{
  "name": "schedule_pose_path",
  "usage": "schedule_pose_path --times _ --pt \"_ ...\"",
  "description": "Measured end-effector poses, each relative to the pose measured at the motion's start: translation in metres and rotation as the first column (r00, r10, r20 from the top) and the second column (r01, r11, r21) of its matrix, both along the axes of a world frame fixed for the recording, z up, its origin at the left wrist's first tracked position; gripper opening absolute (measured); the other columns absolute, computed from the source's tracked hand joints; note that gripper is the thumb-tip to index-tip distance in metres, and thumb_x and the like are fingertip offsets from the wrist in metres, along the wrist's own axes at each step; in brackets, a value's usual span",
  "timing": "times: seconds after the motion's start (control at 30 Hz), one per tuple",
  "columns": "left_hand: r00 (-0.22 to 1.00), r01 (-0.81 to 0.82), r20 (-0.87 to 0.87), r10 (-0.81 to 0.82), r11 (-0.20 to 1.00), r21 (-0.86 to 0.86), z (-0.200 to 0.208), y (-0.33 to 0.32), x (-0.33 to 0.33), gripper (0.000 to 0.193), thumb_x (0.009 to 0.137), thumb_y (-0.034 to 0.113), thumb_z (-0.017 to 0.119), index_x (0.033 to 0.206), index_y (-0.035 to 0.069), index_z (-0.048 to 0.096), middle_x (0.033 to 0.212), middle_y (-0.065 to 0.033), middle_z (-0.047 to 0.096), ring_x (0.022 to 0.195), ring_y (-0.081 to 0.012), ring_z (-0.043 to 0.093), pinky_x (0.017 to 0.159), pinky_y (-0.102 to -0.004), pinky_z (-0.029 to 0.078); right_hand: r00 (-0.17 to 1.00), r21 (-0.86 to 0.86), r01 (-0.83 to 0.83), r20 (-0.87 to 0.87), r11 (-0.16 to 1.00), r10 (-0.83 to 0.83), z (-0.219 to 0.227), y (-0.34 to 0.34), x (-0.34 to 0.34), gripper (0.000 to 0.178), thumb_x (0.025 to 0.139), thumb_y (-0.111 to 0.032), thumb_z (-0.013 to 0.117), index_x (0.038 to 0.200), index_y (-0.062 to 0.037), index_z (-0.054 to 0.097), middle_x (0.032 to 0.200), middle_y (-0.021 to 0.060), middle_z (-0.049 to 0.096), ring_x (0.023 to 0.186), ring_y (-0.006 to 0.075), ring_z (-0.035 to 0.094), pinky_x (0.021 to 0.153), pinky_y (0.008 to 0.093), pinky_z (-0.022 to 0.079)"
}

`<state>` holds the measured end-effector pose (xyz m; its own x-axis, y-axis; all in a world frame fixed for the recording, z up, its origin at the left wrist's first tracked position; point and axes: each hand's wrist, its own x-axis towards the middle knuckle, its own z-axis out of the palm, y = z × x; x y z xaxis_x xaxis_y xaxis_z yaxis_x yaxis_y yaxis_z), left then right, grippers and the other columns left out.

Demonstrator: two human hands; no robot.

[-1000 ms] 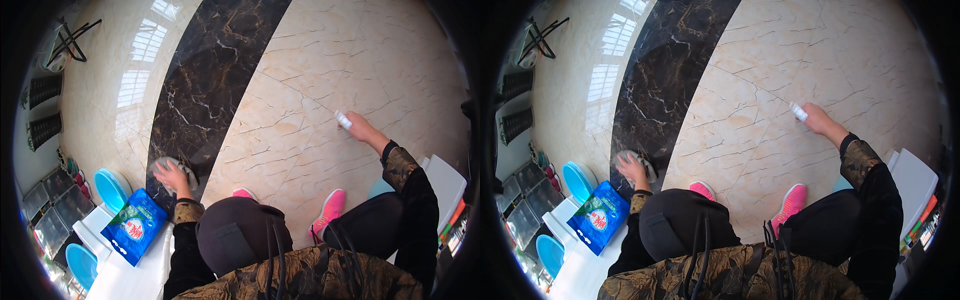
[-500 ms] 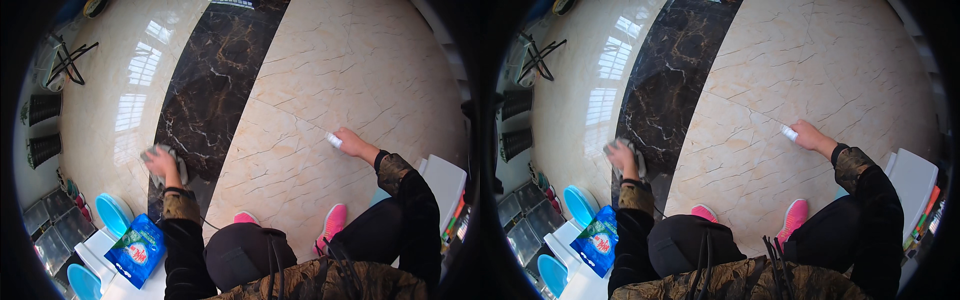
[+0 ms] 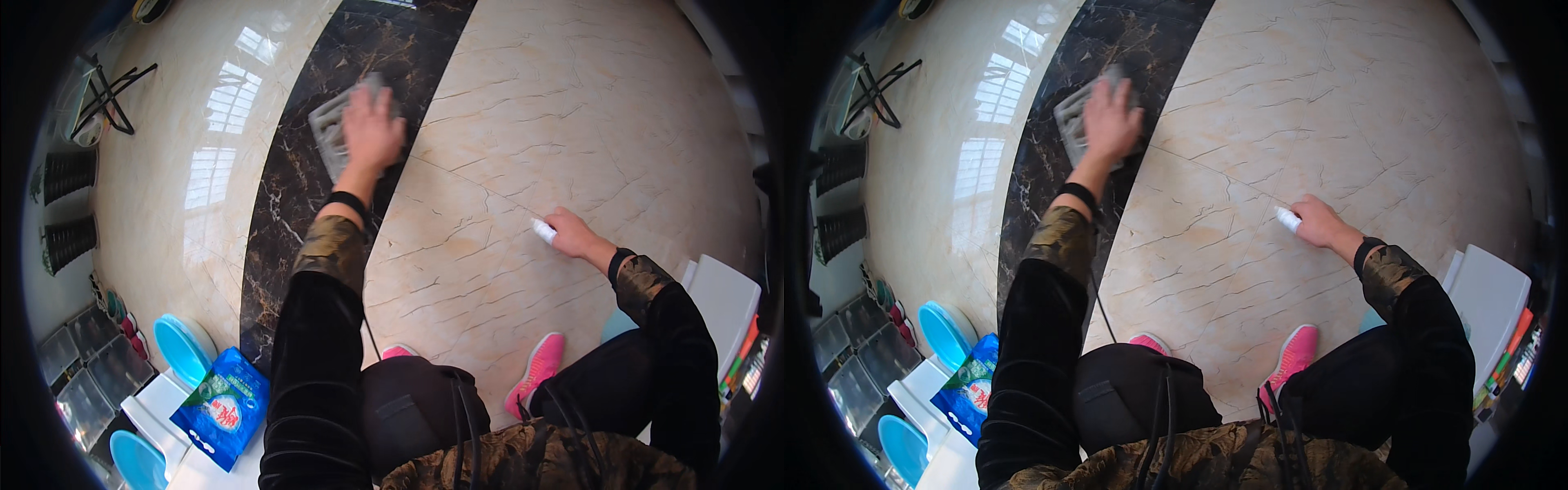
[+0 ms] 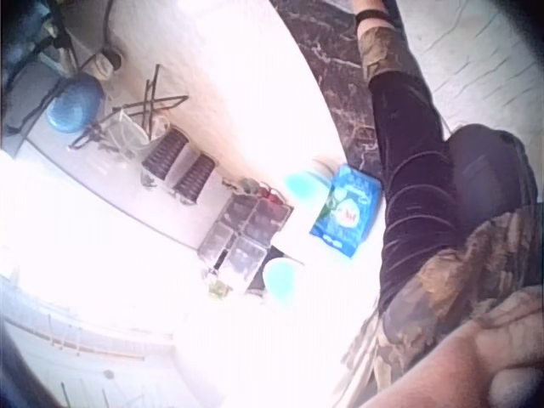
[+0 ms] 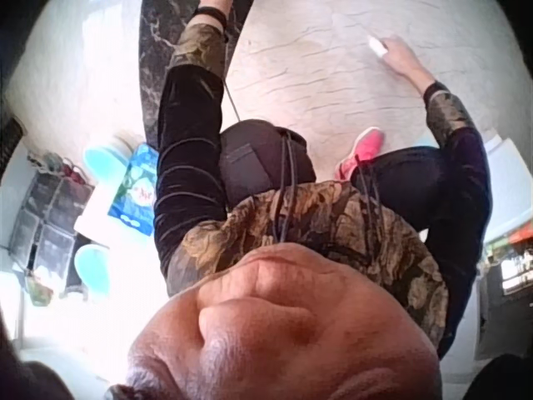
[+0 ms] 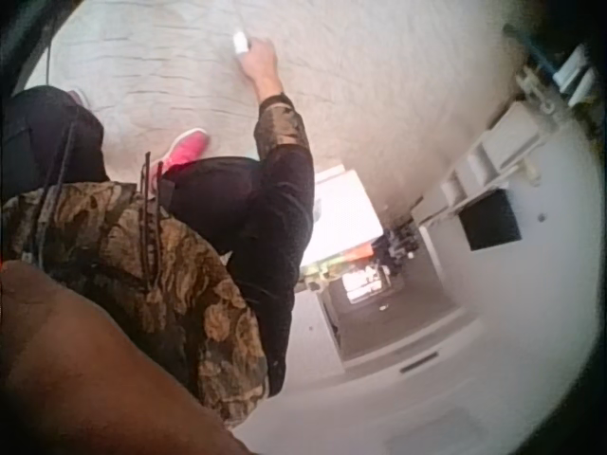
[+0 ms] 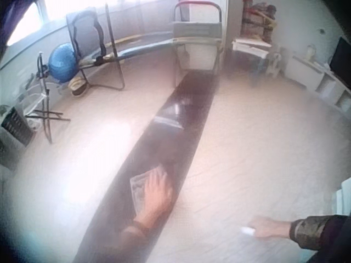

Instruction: The person wipes a white table surface with a cloth and a spray bottle, then kneels to wipe the tiled floor. They move around the room, cleaning different floor areas and briefly walking toward the dining area.

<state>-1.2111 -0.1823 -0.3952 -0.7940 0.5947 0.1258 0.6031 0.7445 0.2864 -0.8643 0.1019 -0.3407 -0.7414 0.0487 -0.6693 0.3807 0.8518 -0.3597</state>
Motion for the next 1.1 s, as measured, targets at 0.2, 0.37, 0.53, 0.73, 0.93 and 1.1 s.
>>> schedule_pose_path --times 0.2,0.37,0.53,0.73,0.93,1.1 --pt "0.8 0.578 0.151 -0.581 0.813 0.064 0.02 0.035 0.112 0.066 0.09 0.033 0.068 0.151 0.016 0.051 0.166 -0.0217 0.033 0.157 -0.0369 0.026 0.128 -0.0534 0.019 1.0 -0.03 -0.017 -0.017 0.999 0.017 0.002 0.002 -0.001 0.021 0.086 -0.013 0.064 0.102 -0.0025 0.073 0.1 0.0201 0.066 0.103 0.0376 0.059 0.089 0.0454 0.05" --pt "0.673 0.698 0.24 -0.7 0.708 0.106 0.035 -0.039 0.176 0.07 0.087 0.036 0.07 0.152 0.02 0.051 0.17 -0.0169 0.029 0.158 -0.0361 0.023 0.127 -0.0568 0.017 0.998 -0.028 0.052 -0.019 0.998 -0.053 0.003 0.002 0.005 0.018 0.087 -0.012 0.064 0.099 -0.001 0.071 0.101 0.0205 0.062 0.1 0.0394 0.058 0.087 0.0453 0.049" --pt "0.934 0.253 0.268 -0.235 0.967 -0.032 0.036 -0.164 0.198 0.071 0.085 0.038 0.073 0.152 0.027 0.053 0.171 -0.0128 0.028 0.159 -0.0377 0.021 0.126 -0.0608 0.015 0.991 -0.024 -0.022 -0.131 0.999 0.019 0.003 0.001 0.013 0.016 0.092 -0.016 0.065 0.093 0.0 0.068 0.098 0.0209 0.057 0.094 0.0409 0.056 0.082 0.0461 0.047" --pt "0.692 -0.702 0.048 0.72 0.688 -0.185 0.017 -0.354 0.228 0.075 0.089 0.041 0.069 0.158 0.023 0.045 0.169 -0.0201 0.028 0.156 -0.0439 0.024 0.124 -0.0601 0.018 0.991 -0.012 -0.033 -0.129 0.999 0.031 0.003 -0.002 0.016 0.022 0.092 -0.022 0.069 0.09 0.0 0.067 0.098 0.0215 0.055 0.091 0.0417 0.056 0.081 0.0462 0.047" --pt "0.003 -0.944 -0.077 0.997 -0.023 -0.33 -0.011 -0.429 0.221 0.07 0.102 0.053 0.055 0.163 0.028 0.035 0.169 -0.0207 0.028 0.155 -0.0449 0.026 0.121 -0.0609 0.025 0.996 0.011 0.034 -0.086 0.999 -0.033 0.002 -0.002 0.014 0.027 0.094 -0.027 0.07 0.09 -0.0005 0.068 0.101 0.0205 0.055 0.091 0.0405 0.058 0.081 0.0446 0.049" --pt "0.164 -0.972 -0.103 0.981 0.143 -0.185 -0.021 -0.392 0.17 0.066 0.102 0.048 0.054 0.161 0.022 0.039 0.168 -0.023 0.03 0.154 -0.046 0.027 0.12 -0.0608 0.027 0.997 0.037 0.009 -0.081 0.999 -0.006 0.005 -0.006 0.01 0.034 0.096 -0.033 0.069 0.088 -0.0007 0.07 0.098 0.0213 0.057 0.092 0.0402 0.059 0.082 0.044 0.05"
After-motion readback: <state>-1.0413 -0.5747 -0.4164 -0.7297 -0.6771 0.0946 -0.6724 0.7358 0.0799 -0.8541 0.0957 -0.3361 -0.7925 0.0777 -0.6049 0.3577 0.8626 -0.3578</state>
